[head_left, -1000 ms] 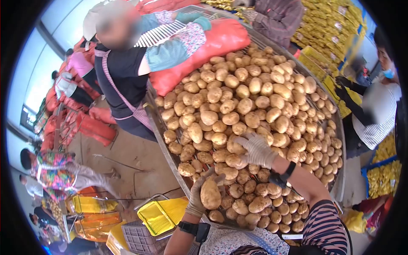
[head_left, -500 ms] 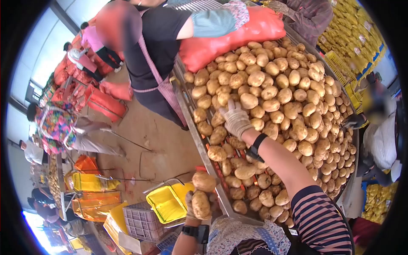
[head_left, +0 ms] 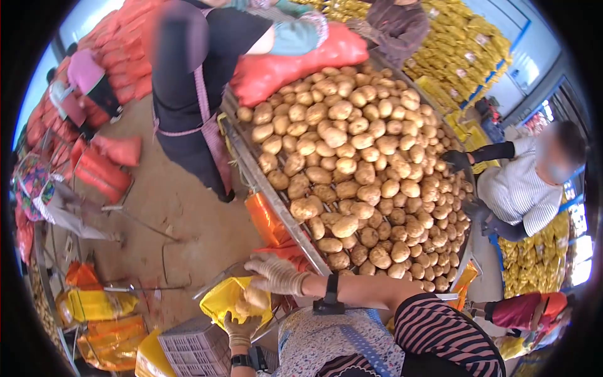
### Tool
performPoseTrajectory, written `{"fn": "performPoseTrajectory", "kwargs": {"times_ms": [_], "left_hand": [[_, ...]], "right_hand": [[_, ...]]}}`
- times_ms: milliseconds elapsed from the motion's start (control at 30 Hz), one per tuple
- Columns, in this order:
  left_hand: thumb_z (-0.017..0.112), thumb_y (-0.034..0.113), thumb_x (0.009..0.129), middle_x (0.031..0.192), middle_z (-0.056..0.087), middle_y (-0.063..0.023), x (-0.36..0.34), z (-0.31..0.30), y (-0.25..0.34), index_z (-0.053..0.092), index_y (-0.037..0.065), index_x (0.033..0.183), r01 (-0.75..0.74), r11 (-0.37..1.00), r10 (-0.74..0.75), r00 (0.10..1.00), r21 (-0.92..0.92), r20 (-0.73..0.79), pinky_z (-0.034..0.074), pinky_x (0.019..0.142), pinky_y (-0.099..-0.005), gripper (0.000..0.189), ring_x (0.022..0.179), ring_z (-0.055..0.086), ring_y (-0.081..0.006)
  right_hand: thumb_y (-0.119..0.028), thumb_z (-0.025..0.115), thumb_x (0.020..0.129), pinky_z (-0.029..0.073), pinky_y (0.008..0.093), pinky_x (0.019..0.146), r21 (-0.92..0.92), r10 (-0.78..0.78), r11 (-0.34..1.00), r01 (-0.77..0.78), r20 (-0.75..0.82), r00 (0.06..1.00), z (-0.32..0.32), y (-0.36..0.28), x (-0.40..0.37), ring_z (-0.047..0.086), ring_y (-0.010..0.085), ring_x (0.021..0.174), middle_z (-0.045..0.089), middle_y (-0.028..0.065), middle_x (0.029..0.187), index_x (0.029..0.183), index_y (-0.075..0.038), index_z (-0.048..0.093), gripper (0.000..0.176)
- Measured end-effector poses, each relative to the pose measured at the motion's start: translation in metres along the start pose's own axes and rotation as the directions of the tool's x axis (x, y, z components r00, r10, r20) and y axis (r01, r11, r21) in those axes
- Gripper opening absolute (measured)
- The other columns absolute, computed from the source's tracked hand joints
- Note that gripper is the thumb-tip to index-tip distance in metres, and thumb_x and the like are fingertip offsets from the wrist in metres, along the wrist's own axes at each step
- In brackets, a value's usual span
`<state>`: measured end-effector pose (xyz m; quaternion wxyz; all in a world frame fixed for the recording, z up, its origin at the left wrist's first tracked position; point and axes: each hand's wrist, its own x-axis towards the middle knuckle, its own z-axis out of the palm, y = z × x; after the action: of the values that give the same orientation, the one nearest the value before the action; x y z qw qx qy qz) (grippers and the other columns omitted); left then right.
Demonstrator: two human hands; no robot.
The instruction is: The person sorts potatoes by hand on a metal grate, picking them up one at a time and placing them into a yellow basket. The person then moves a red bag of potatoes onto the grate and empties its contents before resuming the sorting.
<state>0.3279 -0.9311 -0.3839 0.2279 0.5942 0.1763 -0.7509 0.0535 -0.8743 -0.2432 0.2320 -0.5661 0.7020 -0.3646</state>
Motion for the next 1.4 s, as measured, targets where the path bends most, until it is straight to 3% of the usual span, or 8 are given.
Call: {"fn": "performPoseTrajectory", "kwargs": {"times_ms": [433, 667, 733, 800, 867, 967, 1133, 1400], "left_hand": [[0.068, 0.004, 0.082, 0.134, 0.056, -0.0095, -0.016, 0.124, -0.097, 0.052, 0.005, 0.137, -0.766, 0.341, 0.69, 0.598, 0.544, 0.409, 0.037, 0.109, -0.0351, 0.057, 0.123, 0.051, -0.0234], [0.078, 0.017, 0.079, 0.141, 0.049, -0.0217, -0.111, 0.255, -0.252, 0.046, 0.005, 0.142, -0.798, -0.599, -0.057, 0.124, 0.065, 0.991, 0.039, 0.11, -0.0467, 0.072, 0.129, 0.047, -0.0401], [0.08, 0.022, 0.076, 0.14, 0.051, -0.0202, -0.082, 0.273, -0.275, 0.048, 0.007, 0.14, -0.751, -0.658, -0.082, 0.148, 0.058, 0.986, 0.038, 0.111, -0.0467, 0.073, 0.129, 0.047, -0.0405], [0.081, 0.024, 0.074, 0.136, 0.054, -0.0195, -0.064, 0.283, -0.284, 0.048, 0.007, 0.139, -0.608, -0.794, -0.215, 0.252, -0.019, 0.944, 0.04, 0.108, -0.0468, 0.075, 0.128, 0.048, -0.0397], [0.082, 0.028, 0.075, 0.131, 0.059, -0.0151, -0.061, 0.284, -0.283, 0.05, 0.008, 0.137, -0.669, -0.743, -0.224, 0.275, 0.018, 0.935, 0.041, 0.108, -0.0481, 0.073, 0.12, 0.054, -0.0364], [0.079, 0.037, 0.08, 0.13, 0.062, -0.0056, -0.065, 0.27, -0.273, 0.052, 0.012, 0.137, -0.286, 0.786, -0.208, 0.711, 0.548, 0.671, 0.041, 0.11, -0.049, 0.068, 0.114, 0.061, -0.0293], [0.058, 0.073, 0.08, 0.128, 0.064, -0.0095, -0.117, 0.259, -0.282, 0.06, 0.012, 0.127, -0.125, 0.906, -0.205, 0.705, 0.404, 0.679, 0.036, 0.109, -0.0591, 0.077, 0.12, 0.057, -0.0296], [0.05, 0.072, 0.087, 0.119, 0.066, -0.0058, -0.073, 0.109, -0.143, 0.06, 0.012, 0.125, -0.242, 0.952, 0.025, 0.676, 0.19, 0.737, 0.052, 0.089, -0.0469, 0.072, 0.107, 0.062, -0.0196]], "right_hand": [[-0.028, 0.069, 0.083, 0.041, 0.0521, 0.103, -0.67, -0.044, 0.667, -0.327, -0.473, 0.88, -0.271, 0.15, 0.047, 0.044, 0.0361, 0.131, 0.045, 0.0162, 0.143, 0.135, -0.014, 0.053, 0.057], [-0.023, 0.068, 0.084, 0.049, 0.0491, 0.09, -0.687, 0.063, 0.719, -0.107, -0.089, 0.994, -0.301, 0.205, 0.106, 0.052, 0.0333, 0.12, 0.053, 0.0126, 0.129, 0.133, -0.022, 0.06, 0.049], [-0.021, 0.067, 0.087, 0.052, 0.0419, 0.083, -0.62, -0.08, 0.783, -0.052, -0.184, 0.98, -0.309, 0.202, 0.089, 0.059, 0.0268, 0.107, 0.058, 0.0108, 0.115, 0.127, -0.013, 0.062, 0.041], [-0.025, 0.066, 0.092, 0.054, 0.0345, 0.072, 0.454, 0.402, 0.837, -0.305, -0.132, 0.906, -0.329, 0.178, 0.058, 0.063, 0.0183, 0.089, 0.061, 0.0087, 0.098, 0.121, -0.003, 0.062, 0.036], [-0.029, 0.068, 0.093, 0.054, 0.0278, 0.064, 0.878, 0.486, 0.47, -0.094, -0.169, 0.857, -0.329, 0.181, 0.018, 0.062, 0.0118, 0.079, 0.062, 0.0058, 0.088, 0.118, 0.002, 0.062, 0.041], [-0.035, 0.07, 0.092, 0.058, 0.0259, 0.069, 0.891, 0.629, 0.406, -0.204, -0.11, 0.77, -0.319, 0.13, -0.044, 0.066, 0.0118, 0.083, 0.066, 0.008, 0.097, 0.119, -0.002, 0.062, 0.043], [-0.045, 0.066, 0.09, 0.05, 0.0496, 0.098, 0.194, 0.059, 0.981, -0.021, -0.192, 0.98, -0.225, 0.105, -0.078, 0.061, 0.0213, 0.108, 0.064, 0.0108, 0.112, 0.115, -0.007, 0.063, 0.046], [-0.059, 0.061, 0.084, 0.041, 0.0535, 0.099, -0.831, 0.067, 0.544, -0.112, -0.09, 0.994, -0.243, 0.154, -0.111, 0.055, 0.0367, 0.11, 0.063, 0.0151, 0.112, 0.117, -0.008, 0.065, 0.061]]}}
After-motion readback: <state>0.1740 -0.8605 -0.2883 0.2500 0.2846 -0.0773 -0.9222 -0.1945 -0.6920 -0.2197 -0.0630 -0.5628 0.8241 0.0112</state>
